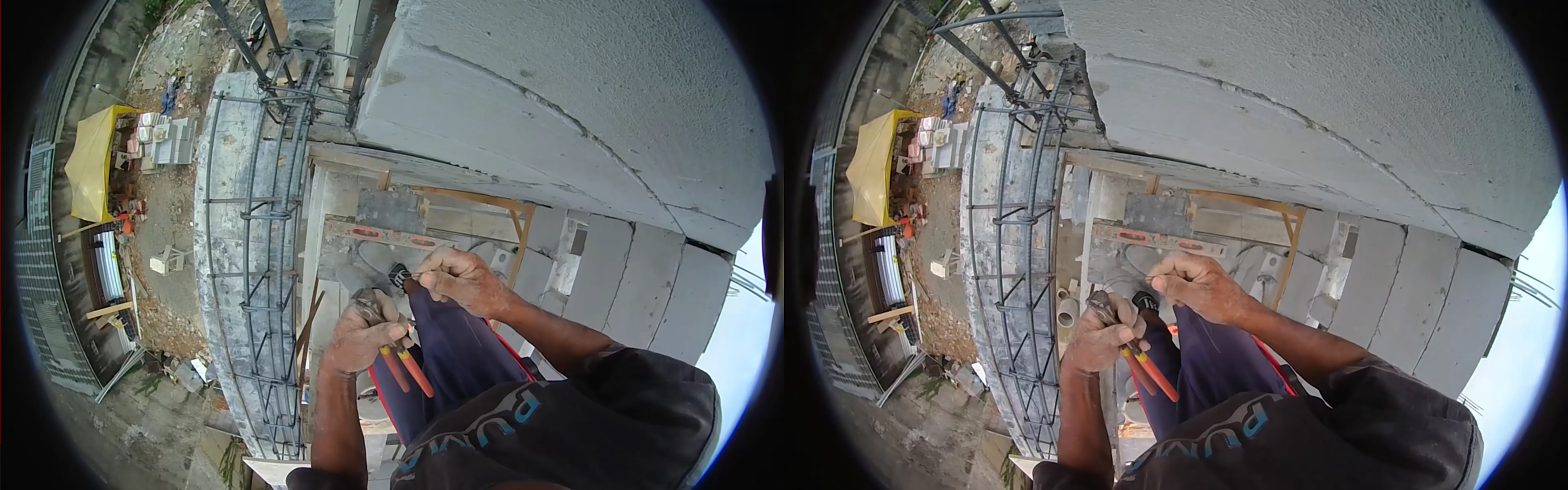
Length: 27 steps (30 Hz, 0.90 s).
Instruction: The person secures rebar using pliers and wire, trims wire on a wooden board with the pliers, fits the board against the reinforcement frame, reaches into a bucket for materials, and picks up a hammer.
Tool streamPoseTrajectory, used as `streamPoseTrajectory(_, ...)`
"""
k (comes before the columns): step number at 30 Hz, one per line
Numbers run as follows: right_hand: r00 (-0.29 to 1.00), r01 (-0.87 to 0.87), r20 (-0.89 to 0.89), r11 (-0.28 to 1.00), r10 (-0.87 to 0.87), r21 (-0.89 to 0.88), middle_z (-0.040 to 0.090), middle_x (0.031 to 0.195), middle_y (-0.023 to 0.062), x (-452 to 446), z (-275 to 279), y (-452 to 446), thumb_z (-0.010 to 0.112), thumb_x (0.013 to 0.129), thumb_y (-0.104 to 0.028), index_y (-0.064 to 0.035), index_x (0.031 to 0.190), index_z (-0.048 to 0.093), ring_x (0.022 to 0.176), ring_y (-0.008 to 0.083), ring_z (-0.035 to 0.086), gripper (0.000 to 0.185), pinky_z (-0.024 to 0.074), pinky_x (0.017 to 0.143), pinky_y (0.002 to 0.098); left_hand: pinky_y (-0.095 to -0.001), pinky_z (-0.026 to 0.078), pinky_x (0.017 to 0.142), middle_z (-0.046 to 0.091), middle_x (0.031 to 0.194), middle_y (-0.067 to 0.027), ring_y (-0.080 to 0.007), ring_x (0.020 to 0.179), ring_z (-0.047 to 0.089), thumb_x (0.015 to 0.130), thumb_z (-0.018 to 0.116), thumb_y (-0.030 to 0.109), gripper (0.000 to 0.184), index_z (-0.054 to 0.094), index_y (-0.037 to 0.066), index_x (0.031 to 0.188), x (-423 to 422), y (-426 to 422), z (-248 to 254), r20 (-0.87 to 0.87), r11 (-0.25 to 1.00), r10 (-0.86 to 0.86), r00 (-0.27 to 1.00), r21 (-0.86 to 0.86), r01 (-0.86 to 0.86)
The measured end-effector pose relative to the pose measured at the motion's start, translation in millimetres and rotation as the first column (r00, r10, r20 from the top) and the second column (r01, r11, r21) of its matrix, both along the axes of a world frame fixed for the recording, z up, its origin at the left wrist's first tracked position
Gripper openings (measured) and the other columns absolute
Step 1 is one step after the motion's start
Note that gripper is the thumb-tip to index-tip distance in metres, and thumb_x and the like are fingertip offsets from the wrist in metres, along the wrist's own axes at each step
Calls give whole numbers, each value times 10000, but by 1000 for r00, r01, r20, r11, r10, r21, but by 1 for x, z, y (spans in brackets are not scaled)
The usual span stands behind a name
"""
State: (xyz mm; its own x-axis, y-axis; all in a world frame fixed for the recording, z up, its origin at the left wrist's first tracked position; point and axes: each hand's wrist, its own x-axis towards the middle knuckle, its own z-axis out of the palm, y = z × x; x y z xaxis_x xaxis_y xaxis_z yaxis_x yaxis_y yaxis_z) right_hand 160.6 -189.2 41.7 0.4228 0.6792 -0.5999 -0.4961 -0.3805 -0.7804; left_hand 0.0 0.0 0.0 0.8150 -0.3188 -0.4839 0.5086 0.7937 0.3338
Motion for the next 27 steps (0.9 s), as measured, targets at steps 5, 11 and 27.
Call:
streamPoseTrajectory(5,995,-81,-66,997,81,4,543,750,-15,6,-8,-5,642,1009,-298,-32,1081,659,624,66,473,276,418,573,250,-428,600,904,704,1004,-172,-302,1082,698,926,709,92,168,614,0,1029,-6,-34,5,-39,982,62,997,-174,-68)
streamPoseTrajectory(11,993,-111,-39,990,115,85,534,765,-20,-7,-23,0,631,1018,-282,-23,1081,645,632,58,447,267,376,553,241,-545,573,948,622,1124,-188,-450,1193,618,1020,593,269,363,601,-62,1170,-29,-53,8,35,845,105,994,-530,-71)
streamPoseTrajectory(27,945,-144,-280,983,170,112,514,679,-36,1,-20,11,618,1017,-238,-34,1061,647,611,55,470,210,393,548,244,-347,574,681,694,945,-109,-143,720,623,971,674,223,356,630,-26,1222,5,-7,50,-308,901,432,848,191,-390)
